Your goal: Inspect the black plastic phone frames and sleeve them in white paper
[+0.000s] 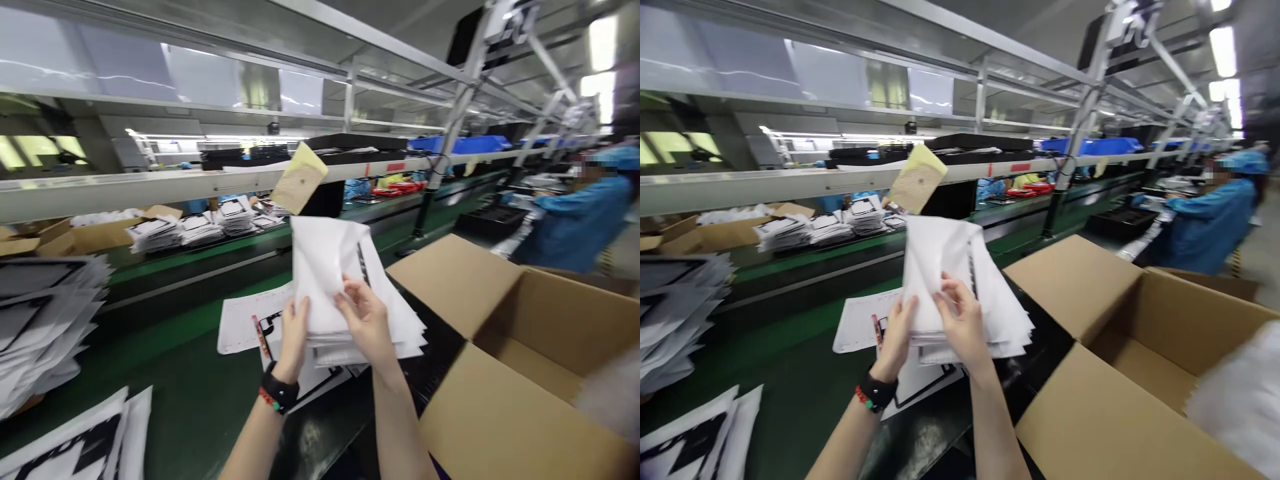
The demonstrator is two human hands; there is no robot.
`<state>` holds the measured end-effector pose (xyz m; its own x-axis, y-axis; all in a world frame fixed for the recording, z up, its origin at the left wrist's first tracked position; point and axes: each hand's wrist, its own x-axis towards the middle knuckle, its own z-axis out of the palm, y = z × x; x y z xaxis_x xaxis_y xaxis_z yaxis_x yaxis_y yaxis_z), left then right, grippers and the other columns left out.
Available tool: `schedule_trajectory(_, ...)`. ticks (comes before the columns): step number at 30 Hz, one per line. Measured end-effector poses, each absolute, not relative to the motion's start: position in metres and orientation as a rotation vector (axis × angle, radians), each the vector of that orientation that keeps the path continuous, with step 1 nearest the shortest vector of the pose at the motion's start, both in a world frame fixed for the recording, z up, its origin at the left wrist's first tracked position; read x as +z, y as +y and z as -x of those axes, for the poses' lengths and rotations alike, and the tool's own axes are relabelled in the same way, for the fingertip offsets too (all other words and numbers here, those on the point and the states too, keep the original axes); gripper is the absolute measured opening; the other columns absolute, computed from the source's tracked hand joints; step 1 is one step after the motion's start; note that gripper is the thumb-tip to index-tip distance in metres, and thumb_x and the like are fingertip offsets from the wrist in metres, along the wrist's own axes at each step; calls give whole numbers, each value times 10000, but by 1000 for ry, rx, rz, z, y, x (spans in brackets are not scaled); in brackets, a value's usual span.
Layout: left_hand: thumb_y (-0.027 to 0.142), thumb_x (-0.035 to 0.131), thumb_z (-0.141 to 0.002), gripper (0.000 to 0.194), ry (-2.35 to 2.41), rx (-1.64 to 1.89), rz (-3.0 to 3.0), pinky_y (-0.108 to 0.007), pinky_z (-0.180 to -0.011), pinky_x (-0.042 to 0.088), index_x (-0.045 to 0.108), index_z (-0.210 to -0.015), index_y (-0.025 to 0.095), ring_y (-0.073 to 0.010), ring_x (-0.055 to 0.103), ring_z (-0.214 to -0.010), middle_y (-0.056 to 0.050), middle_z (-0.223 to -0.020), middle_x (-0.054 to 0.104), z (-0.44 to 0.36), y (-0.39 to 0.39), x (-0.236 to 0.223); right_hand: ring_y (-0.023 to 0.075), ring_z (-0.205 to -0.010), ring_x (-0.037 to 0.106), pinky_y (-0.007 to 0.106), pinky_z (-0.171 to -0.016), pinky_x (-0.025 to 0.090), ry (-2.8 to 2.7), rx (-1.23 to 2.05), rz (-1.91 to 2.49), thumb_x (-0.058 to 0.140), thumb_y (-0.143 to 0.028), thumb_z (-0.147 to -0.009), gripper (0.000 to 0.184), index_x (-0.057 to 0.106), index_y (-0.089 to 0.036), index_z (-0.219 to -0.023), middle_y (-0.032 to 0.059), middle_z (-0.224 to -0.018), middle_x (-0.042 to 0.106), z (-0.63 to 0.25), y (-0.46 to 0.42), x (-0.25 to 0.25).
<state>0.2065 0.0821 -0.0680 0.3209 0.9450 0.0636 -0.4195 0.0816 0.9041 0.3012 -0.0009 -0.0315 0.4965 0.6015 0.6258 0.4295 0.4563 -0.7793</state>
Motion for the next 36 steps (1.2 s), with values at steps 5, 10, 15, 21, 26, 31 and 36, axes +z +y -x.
schedule_trajectory(5,411,781,-741,357,614,1224,-1039,-295,-957,491,679,-991,178,-209,661,-1067,-35,-1066,734,-202,93,-51,212,-1208,654,339,-1002,543,-1299,126,1027,617,-320,-946,91,628,-234,-973,82,-1354,660,-282,-19,-7)
schedule_trajectory(10,444,839,-656,367,671,1254,-974,-252,-771,531,680,-864,187,-168,675,-861,4,-850,734,-179,101,-38,265,-1441,409,457,-1210,305,-1218,9,1058,498,-376,-1007,298,660,-216,-815,106,-1386,625,-292,-17,-16)
schedule_trajectory(15,508,934,-509,532,806,1332,-941,-181,-590,512,710,-870,188,-134,659,-717,23,-790,724,-116,89,-32,243,-974,673,383,-829,555,-1078,280,1069,548,-467,-971,338,619,-192,-787,148,-1241,642,-290,-4,-37)
schedule_trajectory(21,631,910,-477,584,1083,1491,-890,-222,-540,536,714,-796,183,-180,667,-656,3,-684,706,-28,40,-63,108,-538,502,218,-493,399,-1203,940,885,614,-508,-950,366,501,-228,-1157,-24,-719,607,-243,-13,-45)
schedule_trajectory(26,737,795,-494,649,1579,1545,-874,-326,-630,584,690,-820,186,-279,713,-756,-42,-682,724,59,13,-116,84,-412,416,218,-438,323,-1221,1282,858,506,-694,-945,521,556,-180,-1009,-52,-537,518,-207,-21,-70)
schedule_trajectory(31,577,583,-630,404,2334,1373,-923,-485,-746,566,649,-804,219,-375,704,-821,-95,-692,709,155,-14,-136,61,-442,212,225,-456,178,-1079,1288,847,500,-686,-957,536,523,-191,-752,-97,-477,308,-195,-19,-101)
schedule_trajectory(36,449,531,-728,393,2718,1092,-978,-686,-790,463,714,-884,139,-482,642,-744,-152,-619,629,187,-27,-139,68,-433,178,221,-438,183,-1020,1253,693,472,-557,-1022,471,461,-214,-699,-87,-483,321,-196,-4,-129)
